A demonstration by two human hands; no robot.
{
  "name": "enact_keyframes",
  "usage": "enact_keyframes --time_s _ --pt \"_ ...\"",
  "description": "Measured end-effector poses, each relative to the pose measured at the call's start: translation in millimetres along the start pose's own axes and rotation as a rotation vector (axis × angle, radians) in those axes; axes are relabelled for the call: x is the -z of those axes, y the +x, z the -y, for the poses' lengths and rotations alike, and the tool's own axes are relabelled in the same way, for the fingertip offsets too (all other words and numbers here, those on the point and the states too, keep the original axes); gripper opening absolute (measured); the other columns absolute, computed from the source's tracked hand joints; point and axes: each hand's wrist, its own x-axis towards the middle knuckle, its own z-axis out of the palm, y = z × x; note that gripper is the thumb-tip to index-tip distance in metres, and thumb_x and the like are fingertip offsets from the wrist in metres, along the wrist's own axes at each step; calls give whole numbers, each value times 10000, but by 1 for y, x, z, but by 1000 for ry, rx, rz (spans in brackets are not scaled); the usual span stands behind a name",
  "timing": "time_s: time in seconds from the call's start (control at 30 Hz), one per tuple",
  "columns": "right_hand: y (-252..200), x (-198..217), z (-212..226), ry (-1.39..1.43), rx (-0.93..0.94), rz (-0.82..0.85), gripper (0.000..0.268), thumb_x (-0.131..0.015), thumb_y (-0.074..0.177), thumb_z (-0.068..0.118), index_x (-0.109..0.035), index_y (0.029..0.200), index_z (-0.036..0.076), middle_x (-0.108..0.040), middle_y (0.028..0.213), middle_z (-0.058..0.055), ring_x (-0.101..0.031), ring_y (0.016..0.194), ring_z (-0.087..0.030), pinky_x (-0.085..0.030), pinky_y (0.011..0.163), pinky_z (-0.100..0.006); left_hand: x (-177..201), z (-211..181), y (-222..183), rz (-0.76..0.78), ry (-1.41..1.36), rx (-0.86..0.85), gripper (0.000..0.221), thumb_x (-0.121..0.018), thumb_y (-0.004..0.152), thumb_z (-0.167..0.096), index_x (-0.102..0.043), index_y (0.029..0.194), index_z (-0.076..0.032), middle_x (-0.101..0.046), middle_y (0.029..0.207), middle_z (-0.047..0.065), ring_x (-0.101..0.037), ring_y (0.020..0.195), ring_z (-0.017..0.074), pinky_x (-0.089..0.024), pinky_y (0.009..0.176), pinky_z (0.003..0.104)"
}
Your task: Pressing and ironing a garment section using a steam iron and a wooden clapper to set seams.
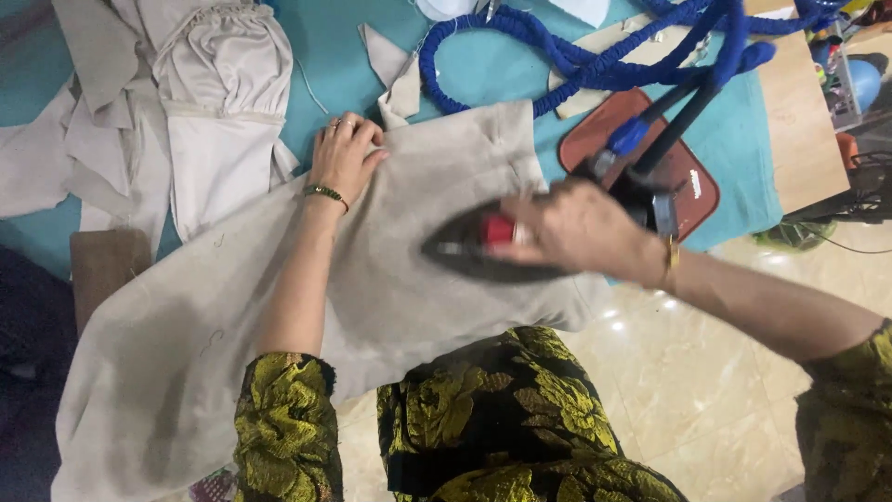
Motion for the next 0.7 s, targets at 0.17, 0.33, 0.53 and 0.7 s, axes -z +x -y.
enact_keyframes --time_s 0.17,0.33,0.53,0.7 --pt "-52 -26 24 46 217 -93 552 -503 956 713 -664 970 185 -663 503 -81 -694 481 -218 -572 642 -333 -10 2 -8 -60 58 -33 228 -687 980 -419 -524 1057 -279 -526 1135 4 -598 1068 289 -485 905 439" --pt "-91 -40 -6 63 144 -161 559 -615 897 702 -644 952 146 -624 515 -79 -706 526 -229 -553 679 -344 13 -28 -29 -105 -2 166 265 -685 972 -398 -534 1157 -283 -506 1285 8 -521 1193 283 -421 970 504" --pt "-118 -41 -72 62 -413 -7 585 -705 845 619 -676 1127 108 -728 722 -178 -752 759 -346 -603 795 -449 90 -117 -138 -87 -243 305 452 -565 1049 -269 -490 1447 -68 -368 1586 253 -259 1493 458 -165 1140 730" --pt "-113 -35 -91 106 -439 38 488 -691 910 591 -682 1089 138 -740 762 -124 -754 776 -322 -591 820 -416 52 -102 -241 -237 -124 333 540 -436 1072 -425 -489 1497 -97 -433 1578 190 -365 1475 398 -217 1155 657"
